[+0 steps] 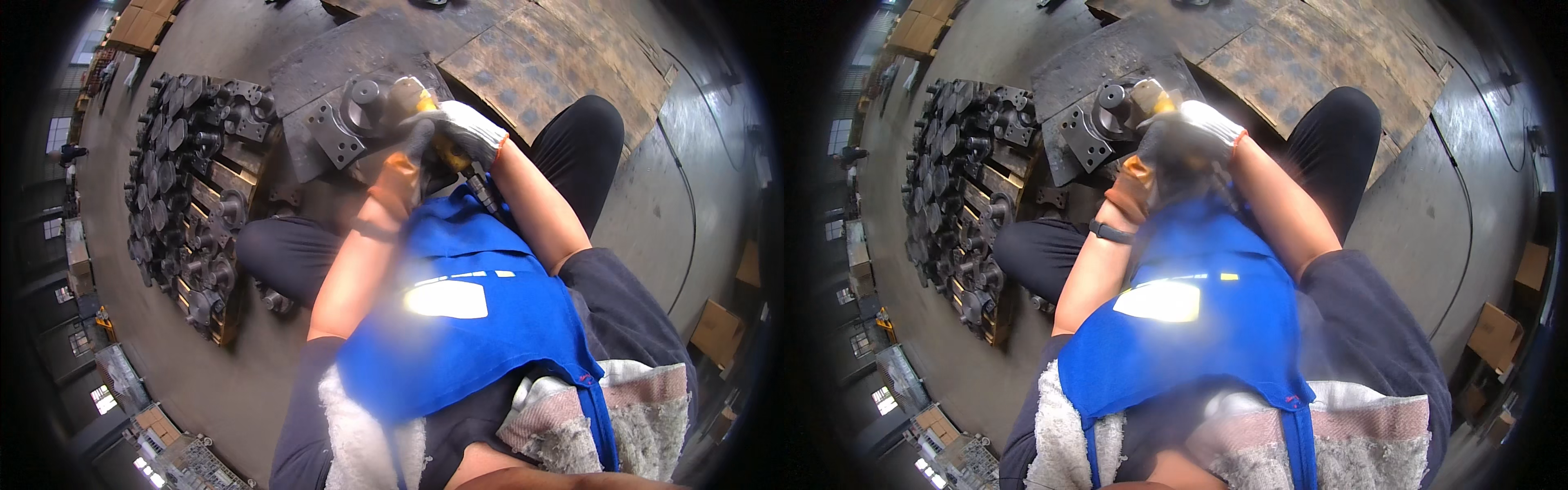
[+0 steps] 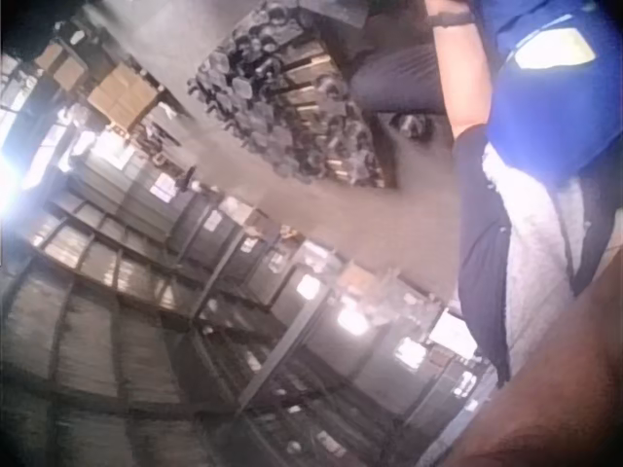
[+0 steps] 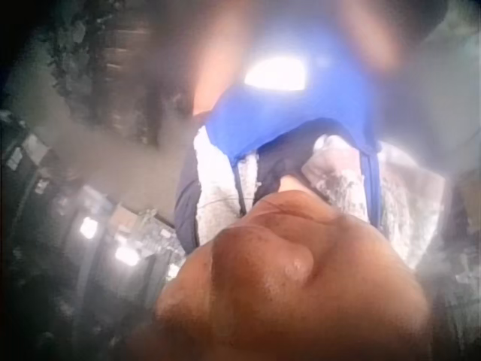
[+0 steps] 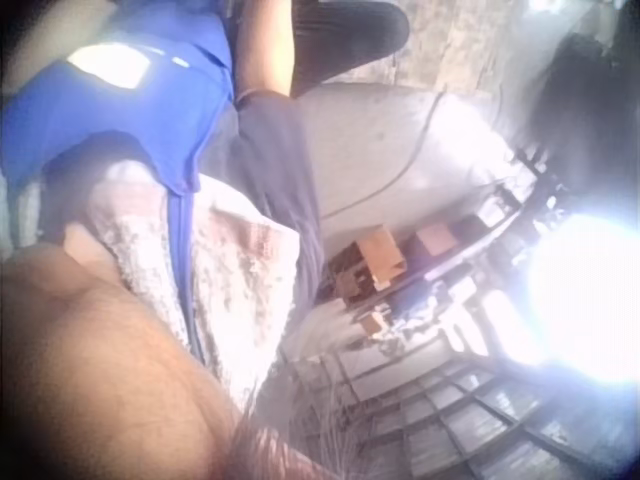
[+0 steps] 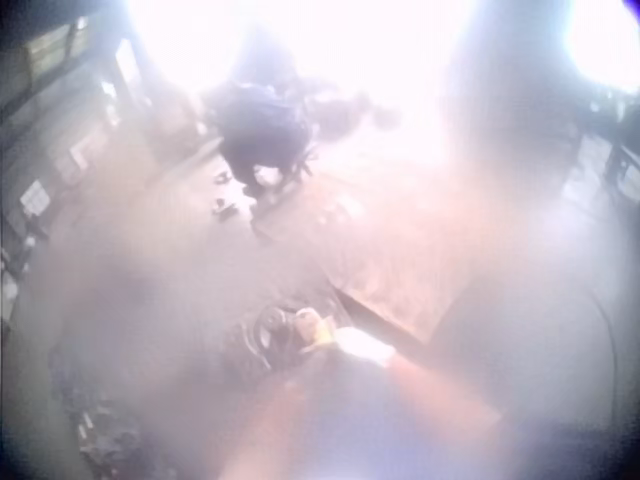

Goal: The person sits on the floor and uses a handheld angle grinder to smooth the surface of metal parts. They hold each part with a gloved hand and move the grinder across the surface, then place the finished part aside and pick up another.

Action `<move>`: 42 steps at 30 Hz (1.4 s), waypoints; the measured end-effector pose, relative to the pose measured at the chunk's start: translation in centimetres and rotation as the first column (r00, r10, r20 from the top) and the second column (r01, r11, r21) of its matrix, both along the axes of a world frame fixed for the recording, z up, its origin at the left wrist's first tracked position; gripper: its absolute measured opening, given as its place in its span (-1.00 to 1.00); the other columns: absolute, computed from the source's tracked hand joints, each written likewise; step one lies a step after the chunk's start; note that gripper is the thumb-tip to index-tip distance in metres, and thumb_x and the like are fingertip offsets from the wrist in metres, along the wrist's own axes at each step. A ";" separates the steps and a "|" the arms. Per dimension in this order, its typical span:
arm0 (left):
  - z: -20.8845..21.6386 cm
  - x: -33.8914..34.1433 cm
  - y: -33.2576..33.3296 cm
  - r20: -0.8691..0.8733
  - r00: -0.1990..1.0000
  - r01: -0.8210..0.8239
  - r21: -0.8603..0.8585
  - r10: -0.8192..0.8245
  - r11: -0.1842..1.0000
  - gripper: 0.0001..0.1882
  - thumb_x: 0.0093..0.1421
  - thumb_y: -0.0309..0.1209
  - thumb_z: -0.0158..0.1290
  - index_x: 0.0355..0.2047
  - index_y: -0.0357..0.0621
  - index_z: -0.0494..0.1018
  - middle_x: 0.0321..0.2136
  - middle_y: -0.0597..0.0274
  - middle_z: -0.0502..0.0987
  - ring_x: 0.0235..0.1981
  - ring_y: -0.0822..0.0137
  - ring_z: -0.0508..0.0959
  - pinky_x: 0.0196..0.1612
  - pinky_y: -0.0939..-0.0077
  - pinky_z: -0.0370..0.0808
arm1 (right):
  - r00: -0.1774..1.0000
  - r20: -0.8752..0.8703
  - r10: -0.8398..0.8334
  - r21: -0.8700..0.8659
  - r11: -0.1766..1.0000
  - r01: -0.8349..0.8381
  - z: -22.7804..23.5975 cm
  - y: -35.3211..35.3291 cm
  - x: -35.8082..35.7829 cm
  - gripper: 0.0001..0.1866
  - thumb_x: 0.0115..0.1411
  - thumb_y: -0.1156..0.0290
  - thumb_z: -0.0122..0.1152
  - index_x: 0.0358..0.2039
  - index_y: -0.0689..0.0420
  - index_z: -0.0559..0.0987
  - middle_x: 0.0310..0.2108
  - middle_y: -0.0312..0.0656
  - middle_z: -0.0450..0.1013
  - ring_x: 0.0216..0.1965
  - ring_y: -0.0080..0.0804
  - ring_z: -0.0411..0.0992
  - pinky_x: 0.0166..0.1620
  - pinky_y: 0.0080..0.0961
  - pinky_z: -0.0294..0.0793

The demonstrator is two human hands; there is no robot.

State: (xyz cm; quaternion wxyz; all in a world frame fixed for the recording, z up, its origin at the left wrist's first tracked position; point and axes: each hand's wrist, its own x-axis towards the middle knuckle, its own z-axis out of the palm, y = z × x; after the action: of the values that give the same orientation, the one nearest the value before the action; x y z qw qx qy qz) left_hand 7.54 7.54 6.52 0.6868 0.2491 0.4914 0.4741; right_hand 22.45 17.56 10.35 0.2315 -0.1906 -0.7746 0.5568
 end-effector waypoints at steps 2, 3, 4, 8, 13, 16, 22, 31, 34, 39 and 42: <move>-0.6 0.2 0.5 -0.315 0.949 0.069 0.234 0.008 0.970 -0.45 0.28 0.06 0.03 0.01 -0.17 0.50 -0.09 0.13 0.57 -0.09 0.37 0.55 -0.09 0.53 0.51 | 0.996 -0.085 -0.014 -0.130 0.992 0.003 0.1 0.1 0.4 -0.66 0.25 0.44 0.07 0.04 0.11 0.56 -0.30 -0.25 0.57 -0.30 -0.47 0.51 -0.15 -0.56 0.49; 1.0 0.6 0.0 -0.454 0.889 0.104 0.326 0.059 0.939 -0.45 0.29 0.06 0.01 0.01 -0.17 0.49 -0.08 0.14 0.57 -0.09 0.37 0.54 -0.06 0.53 0.48 | 0.996 -0.089 -0.024 -0.099 0.995 0.016 0.5 0.0 0.5 -0.66 0.26 0.44 0.06 0.04 0.11 0.56 -0.31 -0.24 0.57 -0.31 -0.47 0.51 -0.16 -0.56 0.50; 0.0 0.2 -0.2 -0.621 0.781 0.231 0.385 0.066 0.893 -0.50 0.30 0.00 -0.01 0.00 -0.16 0.49 -0.09 0.16 0.57 -0.09 0.35 0.55 -0.05 0.51 0.47 | 0.995 -0.093 -0.035 -0.067 0.997 0.028 1.3 0.1 0.6 -0.66 0.27 0.43 0.05 0.04 0.10 0.56 -0.31 -0.23 0.57 -0.32 -0.46 0.52 -0.17 -0.56 0.50; -7.8 -3.1 0.2 -0.950 0.273 0.595 0.292 0.153 0.749 -0.66 0.32 -0.21 -0.10 -0.06 -0.13 0.49 -0.15 0.18 0.58 -0.14 0.24 0.55 -0.04 0.45 0.46 | 0.992 0.017 -0.123 -0.179 0.976 0.124 1.3 -0.6 0.2 -0.67 0.28 0.31 0.02 -0.07 0.16 0.63 -0.34 -0.31 0.56 -0.30 -0.56 0.47 -0.16 -0.59 0.46; -5.5 -1.3 0.1 -0.925 0.380 0.494 0.227 0.026 0.839 -0.70 0.30 -0.30 -0.09 -0.04 -0.11 0.48 -0.14 0.16 0.57 -0.11 0.24 0.55 -0.04 0.47 0.47 | 0.987 0.114 -0.112 -0.394 0.907 0.149 2.1 -0.8 -0.3 -0.66 0.29 0.26 0.02 -0.12 0.17 0.67 -0.36 -0.31 0.56 -0.33 -0.57 0.46 -0.18 -0.60 0.45; -6.9 -3.5 0.2 -0.965 -0.220 0.675 -0.048 0.139 0.736 -0.71 0.28 -0.37 -0.08 -0.02 -0.09 0.46 -0.11 0.17 0.54 -0.08 0.24 0.53 -0.01 0.48 0.46 | 0.994 -0.081 -0.071 0.108 0.991 0.079 -0.2 0.2 0.1 -0.67 0.19 0.41 0.11 -0.04 0.08 0.61 -0.37 -0.27 0.58 -0.36 -0.44 0.51 -0.23 -0.51 0.49; -5.1 -1.3 1.5 -0.943 0.278 0.596 0.318 0.182 0.738 -0.73 0.23 -0.40 -0.06 -0.08 -0.05 0.50 -0.12 0.18 0.55 -0.07 0.27 0.53 -0.02 0.40 0.46 | 0.983 0.028 -0.182 -0.323 0.929 0.181 -3.3 0.9 -0.3 -0.72 0.23 0.27 0.14 -0.18 0.16 0.65 -0.35 -0.31 0.53 -0.35 -0.58 0.44 -0.23 -0.61 0.45; -10.0 0.9 1.9 -0.833 0.507 0.416 0.460 0.220 0.784 -0.66 0.22 -0.48 -0.08 -0.01 0.08 0.47 -0.12 0.21 0.59 -0.14 0.19 0.59 -0.07 0.34 0.52 | 0.974 0.109 -0.199 -0.647 0.730 0.221 3.1 -1.6 -1.3 -0.76 0.17 0.28 0.24 -0.28 0.20 0.63 -0.41 -0.36 0.51 -0.40 -0.65 0.42 -0.27 -0.65 0.44; -10.3 0.5 2.1 -0.935 0.036 0.622 0.298 0.354 0.724 -0.63 0.21 -0.49 -0.07 0.02 0.09 0.45 -0.11 0.23 0.58 -0.12 0.21 0.59 -0.05 0.38 0.52 | 0.983 0.061 -0.173 -0.367 0.912 0.183 1.4 -1.0 -1.9 -0.75 0.18 0.30 0.23 -0.28 0.24 0.61 -0.42 -0.36 0.50 -0.42 -0.67 0.42 -0.29 -0.67 0.43; -6.8 0.6 1.5 -0.948 0.145 0.624 0.310 0.284 0.717 -0.68 0.29 -0.38 -0.11 0.04 0.10 0.46 -0.10 0.24 0.59 -0.11 0.23 0.59 -0.04 0.40 0.52 | 0.977 0.076 -0.201 -0.750 0.635 0.189 4.8 -1.8 -1.1 -0.74 0.16 0.30 0.26 -0.22 0.22 0.59 -0.42 -0.35 0.50 -0.46 -0.66 0.43 -0.34 -0.69 0.45; -11.1 1.0 2.5 -0.858 0.495 0.458 0.391 0.136 0.798 -0.70 0.32 -0.31 -0.12 0.02 0.12 0.47 -0.09 0.25 0.59 -0.11 0.22 0.59 -0.04 0.41 0.51 | 0.981 0.077 -0.176 -0.499 0.845 0.191 0.8 -1.0 -0.9 -0.75 0.16 0.31 0.26 -0.23 0.22 0.59 -0.43 -0.35 0.50 -0.46 -0.66 0.43 -0.33 -0.68 0.45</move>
State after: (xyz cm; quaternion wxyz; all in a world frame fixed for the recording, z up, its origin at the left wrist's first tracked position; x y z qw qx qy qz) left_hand 8.58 10.03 -4.60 0.2864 0.6915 0.5685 0.3415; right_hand 21.54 16.55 11.17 0.2146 -0.3254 -0.5836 0.7124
